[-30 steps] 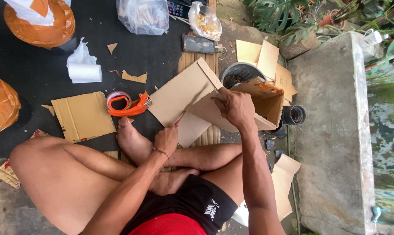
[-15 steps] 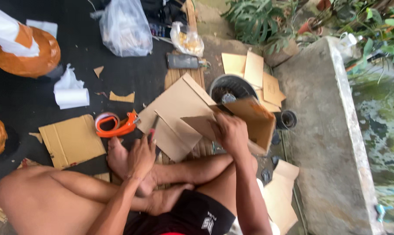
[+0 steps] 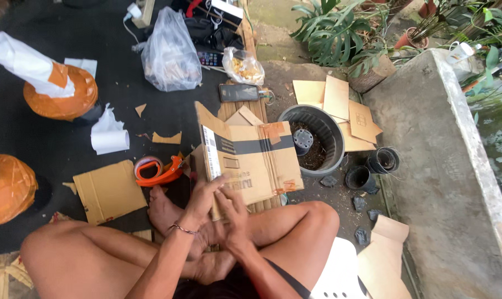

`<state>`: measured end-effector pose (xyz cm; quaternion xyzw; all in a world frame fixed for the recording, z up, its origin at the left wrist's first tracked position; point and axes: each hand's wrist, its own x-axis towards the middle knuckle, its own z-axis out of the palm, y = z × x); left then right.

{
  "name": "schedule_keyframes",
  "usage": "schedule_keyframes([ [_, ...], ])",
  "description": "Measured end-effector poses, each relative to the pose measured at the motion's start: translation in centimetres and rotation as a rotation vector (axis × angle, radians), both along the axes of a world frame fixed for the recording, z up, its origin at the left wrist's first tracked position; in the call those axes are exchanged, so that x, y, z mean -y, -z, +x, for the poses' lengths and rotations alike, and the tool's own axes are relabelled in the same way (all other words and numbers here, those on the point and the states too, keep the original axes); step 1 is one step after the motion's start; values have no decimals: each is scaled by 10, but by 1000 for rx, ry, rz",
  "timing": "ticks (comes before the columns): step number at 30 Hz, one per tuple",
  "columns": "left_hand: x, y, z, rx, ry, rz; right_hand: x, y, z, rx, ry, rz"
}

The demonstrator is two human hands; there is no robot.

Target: The person assembles a cardboard box by cutting pieces with a utility knife, folding the flaps, and securing them with a tape dispenser. They work on a mat on the ground, surrounded by plant pots and other materials.

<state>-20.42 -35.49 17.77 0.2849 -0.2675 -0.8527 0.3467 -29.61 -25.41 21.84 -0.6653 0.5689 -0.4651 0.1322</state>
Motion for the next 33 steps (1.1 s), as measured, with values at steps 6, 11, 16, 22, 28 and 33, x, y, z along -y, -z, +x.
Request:
schedule_keyframes([
  [6, 23, -3, 16, 387, -124, -493, 4, 19, -72, 143, -67, 219],
  [11, 22, -7, 3, 749, -129, -792, 39, 43, -198, -652, 708, 173],
  [16, 30, -1, -19, 865, -61, -650, 28, 65, -243, 138, 548, 718],
  [22, 29, 13, -30, 756, -52, -622, 10, 66, -210, 454, 50, 493],
  [28, 21, -1, -46, 936, 16, -561, 35, 82, -186, 345, 330, 474],
  [33, 17, -19, -60, 1071, 201, -381, 50, 87, -177, 662, 227, 598],
])
